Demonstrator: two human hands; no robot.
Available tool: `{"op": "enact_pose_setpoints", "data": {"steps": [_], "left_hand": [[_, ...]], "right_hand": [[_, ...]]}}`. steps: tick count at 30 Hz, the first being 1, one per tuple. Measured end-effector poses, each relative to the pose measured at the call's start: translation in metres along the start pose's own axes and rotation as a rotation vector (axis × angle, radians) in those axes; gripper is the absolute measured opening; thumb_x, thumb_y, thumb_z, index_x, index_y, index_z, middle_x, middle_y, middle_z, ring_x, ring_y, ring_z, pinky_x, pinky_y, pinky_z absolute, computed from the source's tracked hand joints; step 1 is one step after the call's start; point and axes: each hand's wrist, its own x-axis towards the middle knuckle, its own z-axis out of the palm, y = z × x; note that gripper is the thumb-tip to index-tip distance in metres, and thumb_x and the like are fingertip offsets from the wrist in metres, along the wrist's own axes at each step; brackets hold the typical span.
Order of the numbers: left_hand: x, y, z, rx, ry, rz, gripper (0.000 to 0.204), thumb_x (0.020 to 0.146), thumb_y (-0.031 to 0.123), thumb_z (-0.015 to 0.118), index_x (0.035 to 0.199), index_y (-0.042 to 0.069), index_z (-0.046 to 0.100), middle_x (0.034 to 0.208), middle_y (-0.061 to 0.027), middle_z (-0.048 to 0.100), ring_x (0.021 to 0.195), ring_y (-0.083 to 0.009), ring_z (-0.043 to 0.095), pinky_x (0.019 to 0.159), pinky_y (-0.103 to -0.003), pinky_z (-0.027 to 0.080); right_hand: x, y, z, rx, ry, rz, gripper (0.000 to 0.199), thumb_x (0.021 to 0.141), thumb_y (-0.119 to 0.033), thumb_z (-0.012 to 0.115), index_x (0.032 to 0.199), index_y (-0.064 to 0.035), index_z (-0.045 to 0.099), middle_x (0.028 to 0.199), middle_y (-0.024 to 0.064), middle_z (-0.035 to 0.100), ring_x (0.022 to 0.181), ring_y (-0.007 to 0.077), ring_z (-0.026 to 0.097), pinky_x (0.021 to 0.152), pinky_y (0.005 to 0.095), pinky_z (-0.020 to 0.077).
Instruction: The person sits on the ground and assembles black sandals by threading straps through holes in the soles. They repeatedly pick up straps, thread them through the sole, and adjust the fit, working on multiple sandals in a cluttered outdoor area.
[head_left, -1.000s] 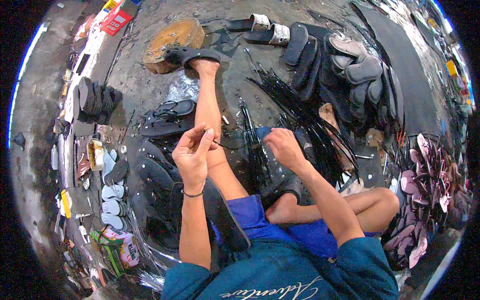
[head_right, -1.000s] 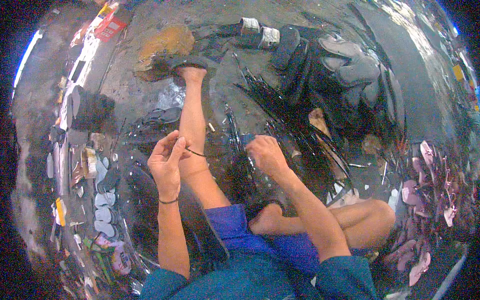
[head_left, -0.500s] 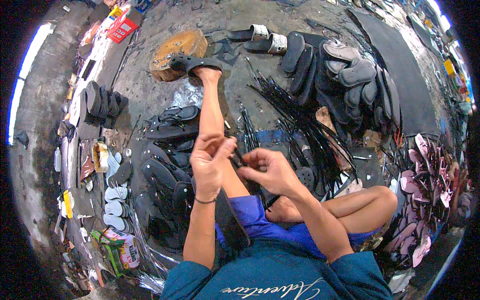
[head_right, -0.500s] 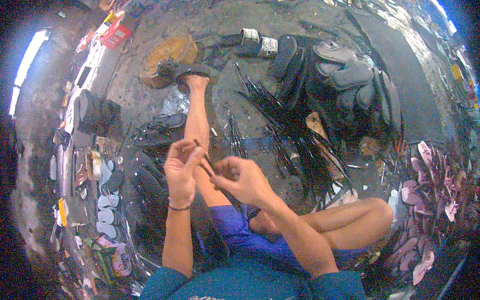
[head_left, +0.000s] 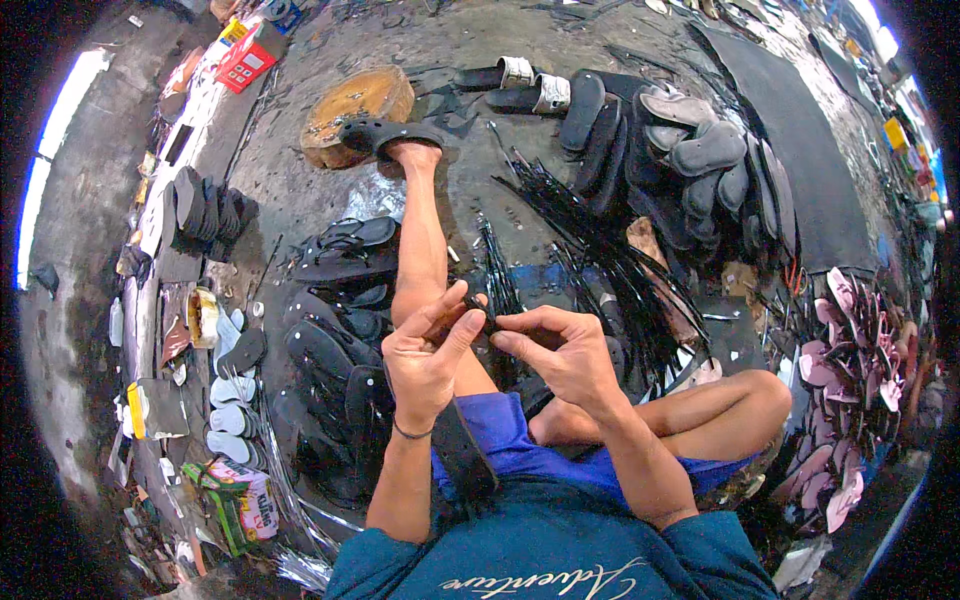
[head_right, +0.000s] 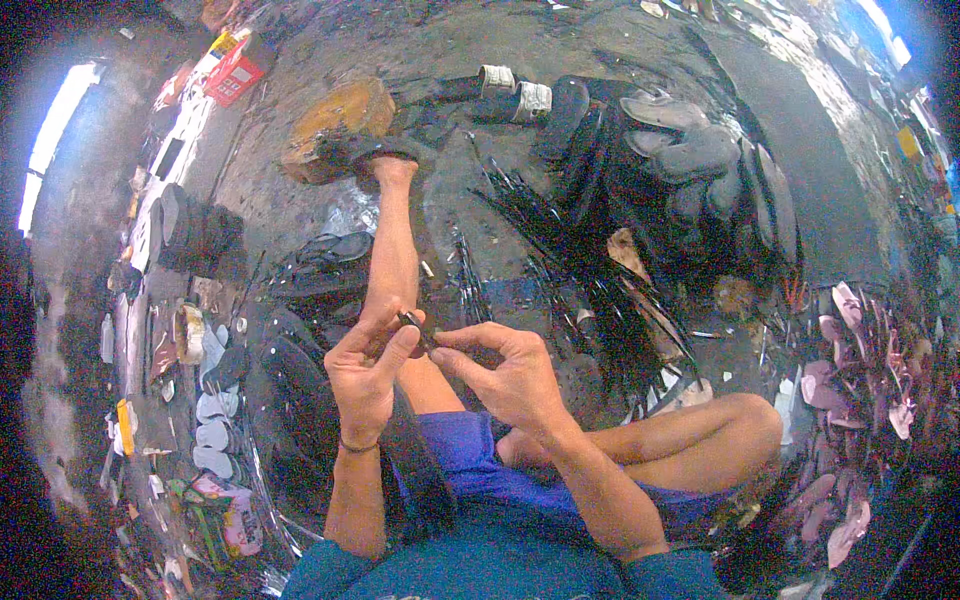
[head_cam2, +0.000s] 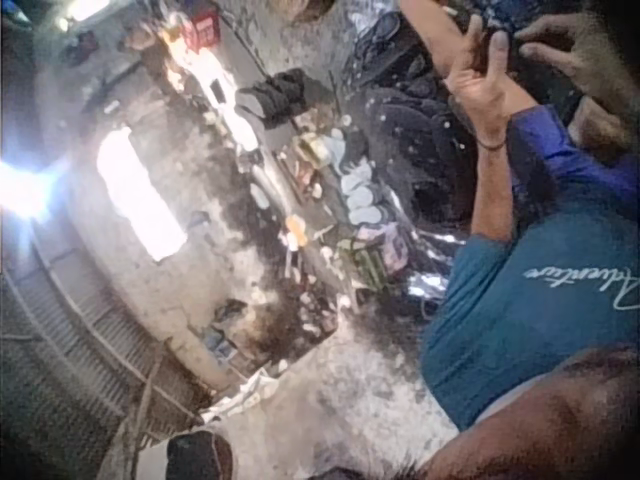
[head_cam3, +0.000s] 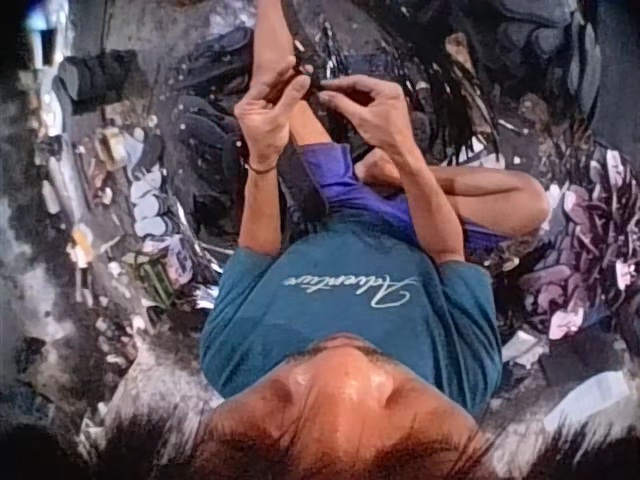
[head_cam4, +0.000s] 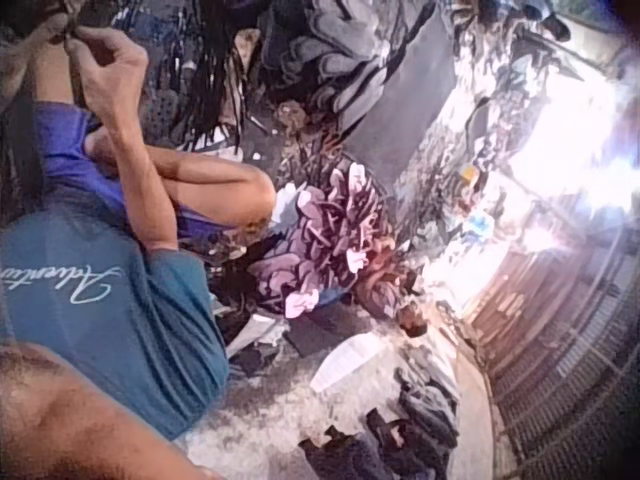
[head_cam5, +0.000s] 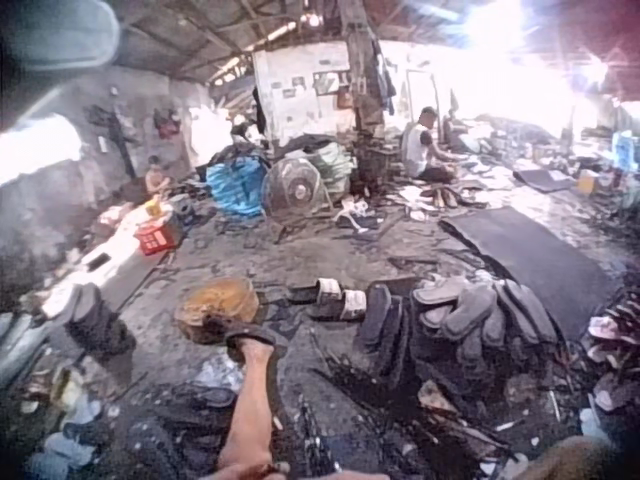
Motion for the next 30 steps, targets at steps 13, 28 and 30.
{"op": "enact_pose_setpoints", "data": {"steps": [13,28,30], "left_hand": [[-0.013,-0.001,0.006,0.157,0.019,-0.034,0.031,0.089,-0.001,0.073,0.119,-0.004,0.069,0.106,-0.0128,0.074,0.091,-0.0134,0.07,0.081,-0.024,0.058],[-0.098,-0.061,-0.106,0.617,0.157,-0.135,0.083,0.089,0.016,0.076,0.15,-0.009,0.025,0.149,-0.0231,0.041,0.133,-0.0272,0.047,0.112,-0.038,0.038],[-0.087,-0.034,-0.082,0.389,0.133,-0.179,0.073,0.092,0.011,0.072,0.148,-0.009,0.029,0.143,-0.0205,0.048,0.128,-0.0245,0.052,0.109,-0.036,0.041]], "right_hand": [[-0.008,-0.001,0.01,-0.092,0.054,-0.239,0.022,0.086,-0.011,0.078,0.107,-0.0051,0.075,0.09,0.006,0.073,0.079,0.0147,0.069,0.069,0.0279,0.0556],[-0.021,0.011,0.012,0.357,-0.105,0.141,0.016,0.094,-0.003,0.068,0.11,0.0023,0.068,0.099,0.012,0.074,0.085,0.0149,0.07,0.073,0.0265,0.0576],[-0.022,0.006,0.014,0.331,-0.071,0.114,0.018,0.092,-0.006,0.071,0.109,0.0016,0.07,0.096,0.0105,0.074,0.083,0.0131,0.07,0.073,0.0261,0.0555]]}}
